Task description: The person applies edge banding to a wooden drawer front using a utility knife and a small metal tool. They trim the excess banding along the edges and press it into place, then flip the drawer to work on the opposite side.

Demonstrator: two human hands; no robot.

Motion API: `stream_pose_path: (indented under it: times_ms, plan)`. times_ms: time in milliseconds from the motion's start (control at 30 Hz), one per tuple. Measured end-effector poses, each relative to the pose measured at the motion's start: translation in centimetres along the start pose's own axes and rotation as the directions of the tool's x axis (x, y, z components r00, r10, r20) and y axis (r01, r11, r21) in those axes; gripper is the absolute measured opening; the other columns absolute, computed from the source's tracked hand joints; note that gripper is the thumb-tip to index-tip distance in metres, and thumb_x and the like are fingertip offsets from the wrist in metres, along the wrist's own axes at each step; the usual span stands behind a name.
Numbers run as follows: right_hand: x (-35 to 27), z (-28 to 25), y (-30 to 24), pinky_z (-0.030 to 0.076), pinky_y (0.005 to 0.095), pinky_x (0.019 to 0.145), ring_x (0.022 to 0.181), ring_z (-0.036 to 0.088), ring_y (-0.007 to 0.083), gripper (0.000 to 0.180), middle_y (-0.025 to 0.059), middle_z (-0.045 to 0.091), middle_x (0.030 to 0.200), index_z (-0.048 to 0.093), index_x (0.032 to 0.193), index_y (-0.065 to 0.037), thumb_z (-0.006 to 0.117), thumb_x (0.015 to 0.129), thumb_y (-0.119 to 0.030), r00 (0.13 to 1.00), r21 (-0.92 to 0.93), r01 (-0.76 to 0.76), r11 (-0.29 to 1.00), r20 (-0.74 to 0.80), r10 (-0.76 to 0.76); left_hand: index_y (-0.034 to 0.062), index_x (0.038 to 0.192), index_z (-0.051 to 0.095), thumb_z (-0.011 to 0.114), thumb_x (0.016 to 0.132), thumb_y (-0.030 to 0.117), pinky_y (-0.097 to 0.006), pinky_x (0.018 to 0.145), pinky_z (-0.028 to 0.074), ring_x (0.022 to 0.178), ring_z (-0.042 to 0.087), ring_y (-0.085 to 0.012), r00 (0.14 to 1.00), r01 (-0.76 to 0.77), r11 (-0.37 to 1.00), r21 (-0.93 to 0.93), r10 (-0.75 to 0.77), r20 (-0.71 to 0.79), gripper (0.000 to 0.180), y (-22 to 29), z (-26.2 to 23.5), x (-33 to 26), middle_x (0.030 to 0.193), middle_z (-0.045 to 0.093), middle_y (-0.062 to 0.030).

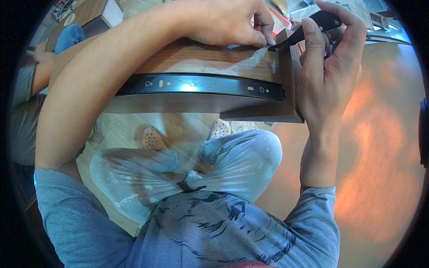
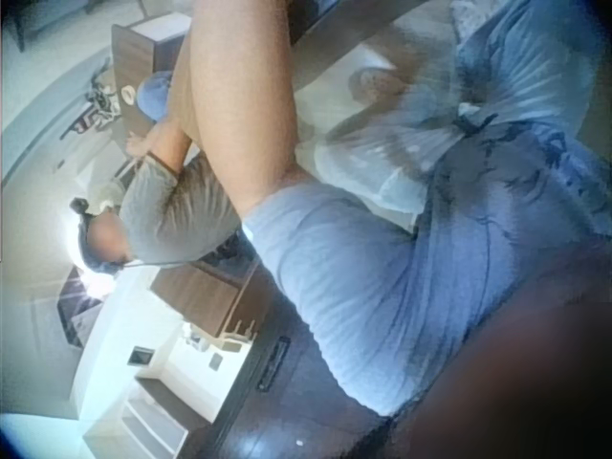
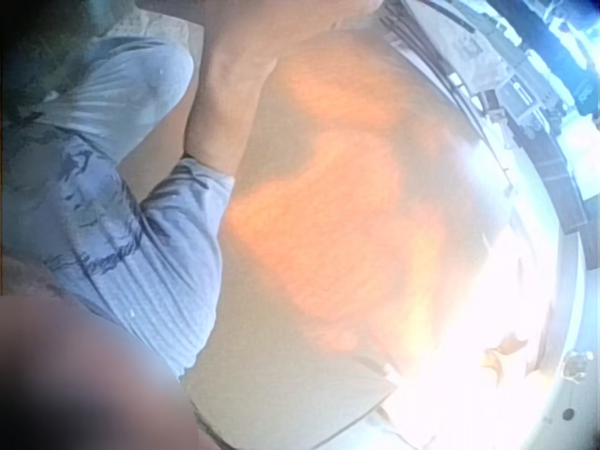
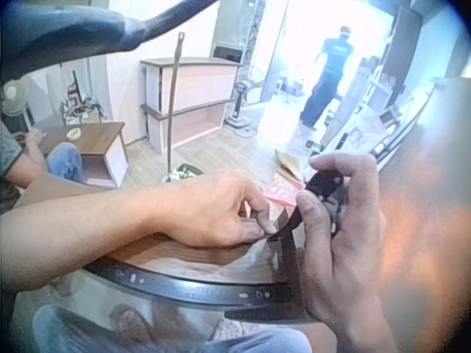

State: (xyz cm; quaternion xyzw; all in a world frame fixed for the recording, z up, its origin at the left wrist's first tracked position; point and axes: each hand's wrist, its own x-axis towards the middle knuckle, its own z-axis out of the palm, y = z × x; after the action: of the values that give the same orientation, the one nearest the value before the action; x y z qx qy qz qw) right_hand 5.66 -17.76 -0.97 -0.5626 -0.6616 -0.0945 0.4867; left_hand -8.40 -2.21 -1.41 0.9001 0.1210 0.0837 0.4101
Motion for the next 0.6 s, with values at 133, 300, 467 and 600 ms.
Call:
stream_pose_path:
  times_ms: [133,300,467,600]
  plan:
    - [0.9,1.3,-0.1,0.045,0.0273,0.074,0.082,0.054,0.0106,0.028,0.0054,0.057,0.096,0.052,0.128,-0.001,0.059,0.101,0.003,0.988,-0.112,0.087,0.99,-0.118,-0.1,0.0003,0.106,0.081,0.07,0.091,0.023,-0.04,0.084,0.057,0.091,0.075,-0.0312,0.999,-0.042,0.999,-0.015,0.042,-0.028,0.029,-0.6,0.2,0.1,0.093,0.077,-0.0251]
    - [0.0,0.2,-0.2,0.047,0.028,0.073,0.08,0.056,0.0119,0.026,0.0072,0.058,0.094,0.053,0.126,0.0,0.06,0.101,0.003,0.998,-0.123,0.053,0.991,-0.018,-0.056,-0.0001,0.105,0.081,0.071,0.091,0.023,-0.039,0.086,0.057,0.092,0.075,-0.0311,1.0,-0.012,1.0,0.024,0.012,-0.015,0.029,-0.7,0.0,0.1,0.094,0.078,-0.024]
    - [0.0,0.3,1.6,0.048,0.0272,0.073,0.079,0.059,0.0126,0.026,0.0083,0.061,0.091,0.053,0.126,0.001,0.062,0.101,0.002,0.986,-0.073,0.164,0.984,-0.016,-0.165,-0.0005,0.103,0.081,0.073,0.091,0.023,-0.038,0.083,0.057,0.089,0.075,-0.0282,0.999,-0.025,1.0,-0.002,0.025,-0.022,0.027,-0.2,-0.1,0.0,0.092,0.078,-0.0215]
    - [0.0,-0.2,2.0,0.049,0.0282,0.07,0.075,0.061,0.0132,0.027,0.0092,0.063,0.09,0.053,0.126,0.0,0.063,0.101,0.002,0.997,0.024,0.04,0.999,0.062,-0.041,-0.0004,0.1,0.081,0.076,0.091,0.024,-0.035,0.079,0.055,0.082,0.072,-0.0216,0.996,0.066,0.997,-0.025,-0.064,0.066,0.027,0.3,-1.0,-0.1,0.087,0.077,-0.0169]
